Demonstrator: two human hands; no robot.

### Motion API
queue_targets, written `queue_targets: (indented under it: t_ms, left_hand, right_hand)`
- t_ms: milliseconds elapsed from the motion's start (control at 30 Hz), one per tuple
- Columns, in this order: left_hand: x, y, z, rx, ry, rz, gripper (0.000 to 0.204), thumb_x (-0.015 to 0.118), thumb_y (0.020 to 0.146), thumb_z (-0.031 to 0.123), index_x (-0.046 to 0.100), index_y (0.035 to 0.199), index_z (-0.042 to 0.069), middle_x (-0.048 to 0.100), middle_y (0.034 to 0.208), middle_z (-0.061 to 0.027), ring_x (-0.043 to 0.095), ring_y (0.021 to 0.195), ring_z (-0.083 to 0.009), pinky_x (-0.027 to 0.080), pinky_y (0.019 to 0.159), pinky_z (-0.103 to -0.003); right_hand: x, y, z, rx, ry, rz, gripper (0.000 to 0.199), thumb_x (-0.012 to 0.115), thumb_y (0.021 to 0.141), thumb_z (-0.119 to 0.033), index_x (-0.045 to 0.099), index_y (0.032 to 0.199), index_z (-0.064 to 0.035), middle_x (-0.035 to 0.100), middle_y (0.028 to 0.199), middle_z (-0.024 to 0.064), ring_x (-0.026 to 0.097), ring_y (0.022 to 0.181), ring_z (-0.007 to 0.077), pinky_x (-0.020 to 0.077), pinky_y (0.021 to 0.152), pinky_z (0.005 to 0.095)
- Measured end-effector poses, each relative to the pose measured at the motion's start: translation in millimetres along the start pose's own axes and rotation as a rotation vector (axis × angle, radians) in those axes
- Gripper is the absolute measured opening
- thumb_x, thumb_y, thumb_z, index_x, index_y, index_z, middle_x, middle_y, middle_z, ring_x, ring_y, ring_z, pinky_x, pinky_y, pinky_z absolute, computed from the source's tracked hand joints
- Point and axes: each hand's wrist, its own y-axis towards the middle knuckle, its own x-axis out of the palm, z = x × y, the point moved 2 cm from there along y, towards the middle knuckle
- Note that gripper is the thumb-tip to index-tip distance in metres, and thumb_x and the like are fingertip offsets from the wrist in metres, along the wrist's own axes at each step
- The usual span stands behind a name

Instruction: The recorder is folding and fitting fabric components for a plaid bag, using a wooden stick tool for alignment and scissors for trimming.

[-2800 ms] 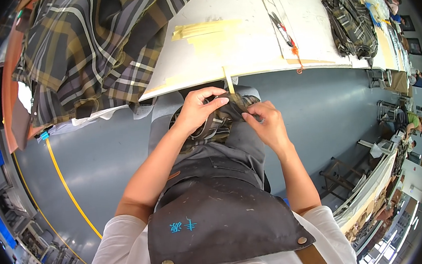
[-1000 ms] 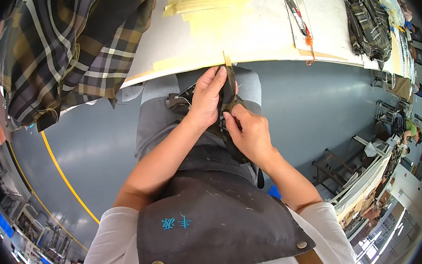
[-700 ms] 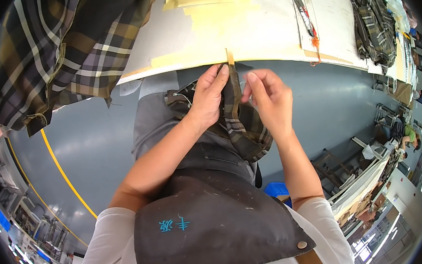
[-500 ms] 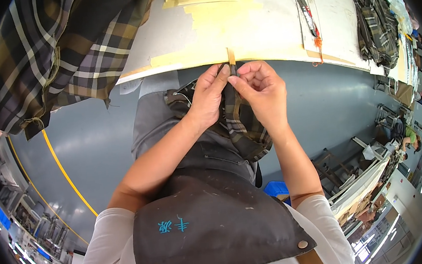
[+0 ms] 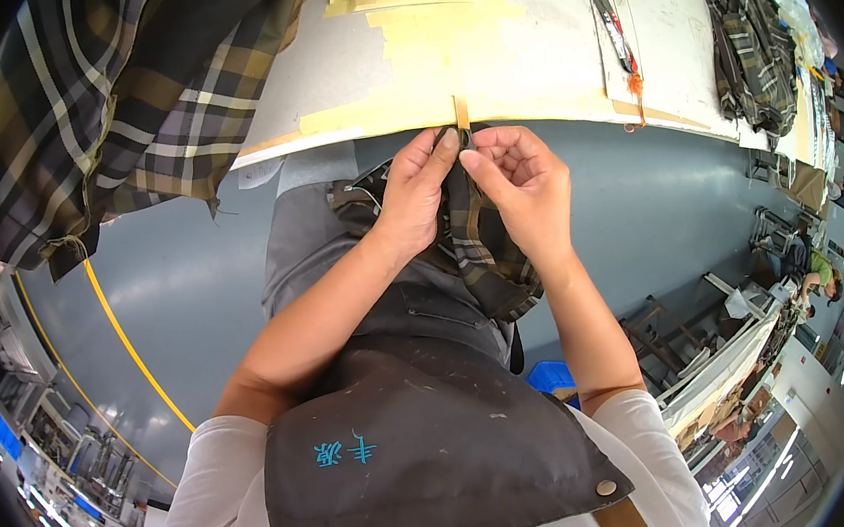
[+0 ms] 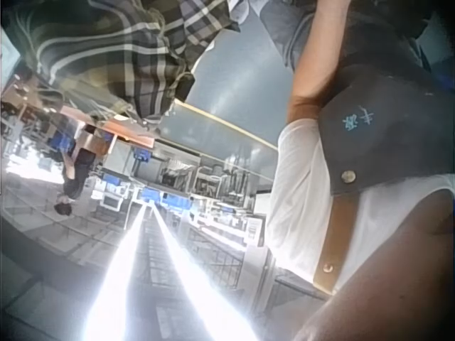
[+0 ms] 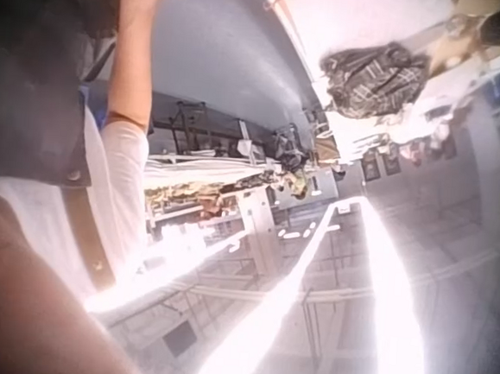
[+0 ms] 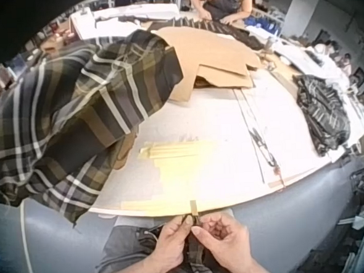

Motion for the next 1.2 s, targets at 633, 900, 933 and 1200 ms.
queue_targets:
  t_ms: [633, 900, 933, 1200]
  left_hand:
    - [-2, 2, 0, 0.011, 0.015, -0.092, 0.027, 0.045, 0.094, 0.021, 0.054, 0.112, 0.004, 0.058, 0.097, -0.0005, 0.052, 0.088, -0.007, 0.043, 0.08, -0.024]
    - [-1, 2, 1, 0.013, 0.025, -0.083, 0.028, 0.045, 0.094, 0.023, 0.053, 0.113, 0.004, 0.058, 0.096, -0.0017, 0.053, 0.088, -0.0088, 0.044, 0.08, -0.024]
    - [-1, 2, 1, 0.016, 0.026, -0.086, 0.029, 0.046, 0.094, 0.023, 0.053, 0.114, 0.004, 0.058, 0.098, -0.0014, 0.053, 0.088, -0.0084, 0.043, 0.081, -0.024]
    - [-3, 3, -1, 0.039, 0.04, -0.048, 0.028, 0.048, 0.093, 0.018, 0.054, 0.114, 0.001, 0.058, 0.105, -0.0005, 0.05, 0.093, -0.0061, 0.04, 0.084, -0.023]
  right_hand:
    - [11, -5, -27, -0.337, -0.608, 0.073, 0.028, 0.065, 0.066, 0.002, 0.061, 0.093, -0.0002, 0.06, 0.073, 0.0066, 0.059, 0.06, 0.0129, 0.0488, 0.055, 0.0242]
    - [11, -7, -33, -0.347, -0.687, 0.039, 0.028, 0.062, 0.066, 0.001, 0.058, 0.093, -0.0012, 0.058, 0.072, 0.0071, 0.059, 0.058, 0.0185, 0.0501, 0.05, 0.029]
    - [12, -7, -32, -0.349, -0.688, 0.038, 0.028, 0.062, 0.066, 0.001, 0.058, 0.093, -0.0012, 0.058, 0.072, 0.0071, 0.059, 0.058, 0.0185, 0.0501, 0.05, 0.029]
    - [14, 2, -17, -0.527, -0.765, 0.202, 0.02, 0.064, 0.069, 0.0, 0.058, 0.088, -0.0037, 0.059, 0.065, 0.0054, 0.057, 0.05, 0.0188, 0.0453, 0.046, 0.0293]
